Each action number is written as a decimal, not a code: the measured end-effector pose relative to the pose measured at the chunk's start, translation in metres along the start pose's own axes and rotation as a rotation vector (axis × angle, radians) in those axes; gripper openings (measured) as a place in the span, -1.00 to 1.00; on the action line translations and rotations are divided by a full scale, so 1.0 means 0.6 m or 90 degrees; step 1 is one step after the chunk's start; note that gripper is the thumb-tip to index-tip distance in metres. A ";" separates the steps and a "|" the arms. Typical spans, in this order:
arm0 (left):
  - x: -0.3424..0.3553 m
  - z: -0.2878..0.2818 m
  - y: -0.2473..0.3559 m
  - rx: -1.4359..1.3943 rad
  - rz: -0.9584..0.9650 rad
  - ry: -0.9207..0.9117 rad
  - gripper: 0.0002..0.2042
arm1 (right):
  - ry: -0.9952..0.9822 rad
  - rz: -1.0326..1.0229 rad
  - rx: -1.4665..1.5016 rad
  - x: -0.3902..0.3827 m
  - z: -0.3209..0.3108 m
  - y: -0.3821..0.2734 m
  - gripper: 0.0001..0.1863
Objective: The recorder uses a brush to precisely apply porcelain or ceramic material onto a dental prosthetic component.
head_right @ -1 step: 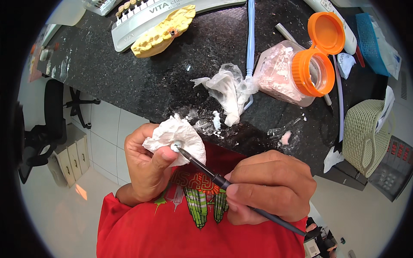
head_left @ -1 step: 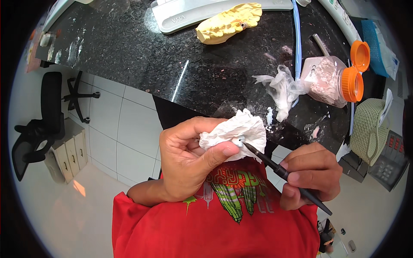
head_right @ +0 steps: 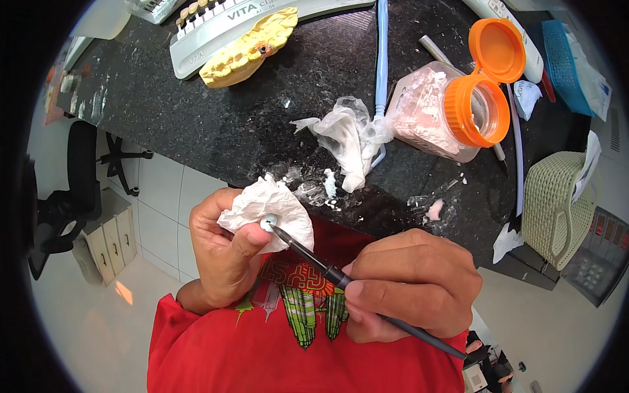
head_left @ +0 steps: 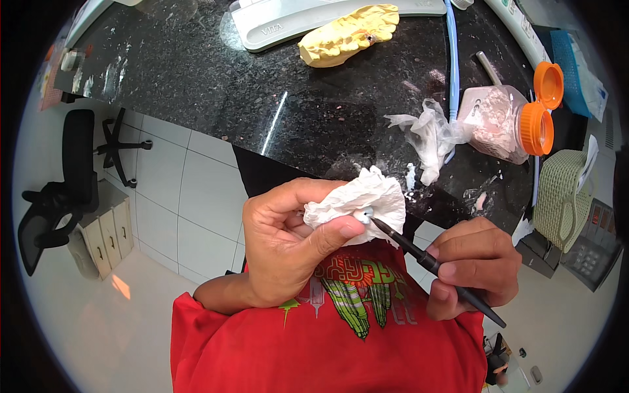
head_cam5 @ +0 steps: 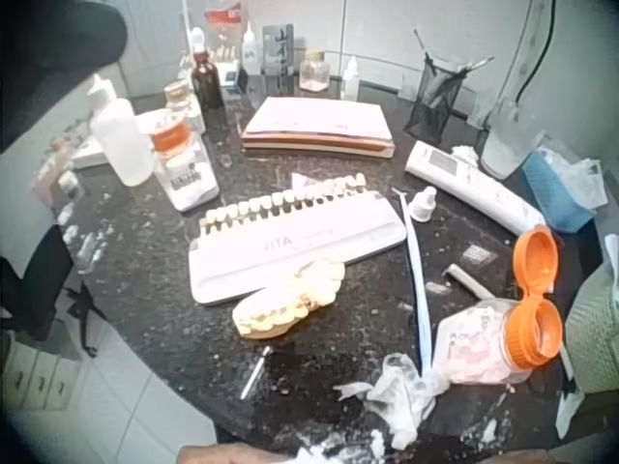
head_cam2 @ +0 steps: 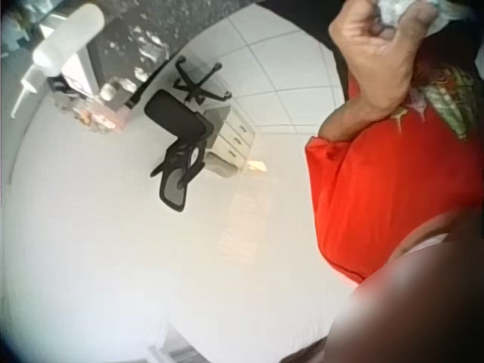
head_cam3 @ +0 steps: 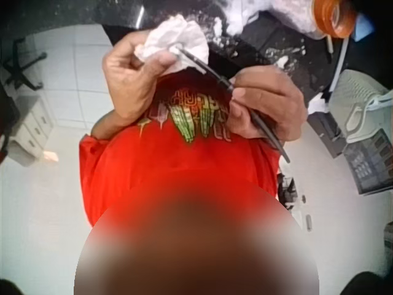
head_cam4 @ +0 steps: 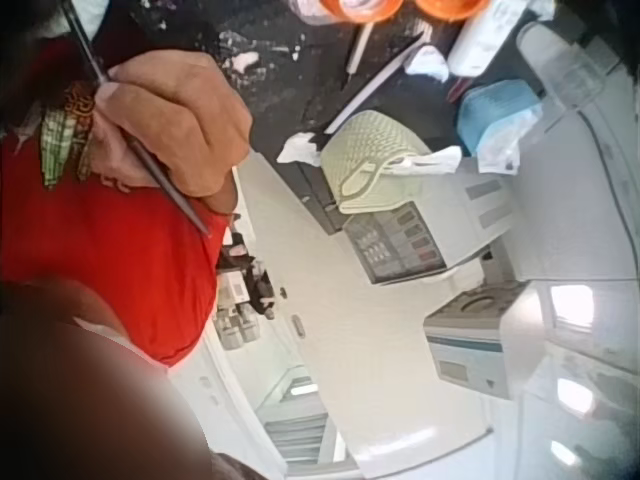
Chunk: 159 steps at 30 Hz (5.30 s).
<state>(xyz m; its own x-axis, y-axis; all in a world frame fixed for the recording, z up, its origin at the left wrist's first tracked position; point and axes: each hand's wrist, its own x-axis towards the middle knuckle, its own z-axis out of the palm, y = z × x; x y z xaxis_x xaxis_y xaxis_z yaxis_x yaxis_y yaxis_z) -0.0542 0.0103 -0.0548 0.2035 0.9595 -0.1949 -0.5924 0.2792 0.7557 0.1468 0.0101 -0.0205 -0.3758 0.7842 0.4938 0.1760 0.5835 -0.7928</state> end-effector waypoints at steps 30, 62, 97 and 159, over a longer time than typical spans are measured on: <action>-0.002 -0.007 -0.006 0.024 0.046 -0.011 -0.77 | 0.033 0.037 0.054 0.003 0.003 0.001 -0.79; -0.006 -0.013 0.043 0.049 -0.103 0.042 -0.81 | 0.177 0.158 -0.688 0.274 -0.398 0.032 -0.67; -0.004 -0.020 0.016 -0.103 -0.072 0.011 -0.62 | 0.243 0.190 -0.153 -0.012 -0.007 -0.059 -0.70; -0.010 0.007 -0.027 -0.170 -0.041 0.052 -0.54 | 0.057 0.025 0.085 0.000 0.006 -0.009 -0.75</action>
<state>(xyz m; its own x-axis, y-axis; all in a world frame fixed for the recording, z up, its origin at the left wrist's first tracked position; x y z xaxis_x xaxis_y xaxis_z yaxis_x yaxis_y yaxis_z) -0.0427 -0.0003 -0.0634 0.1903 0.9364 -0.2949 -0.7668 0.3293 0.5509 0.1428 0.0064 -0.0177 -0.2875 0.8253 0.4861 0.0639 0.5229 -0.8500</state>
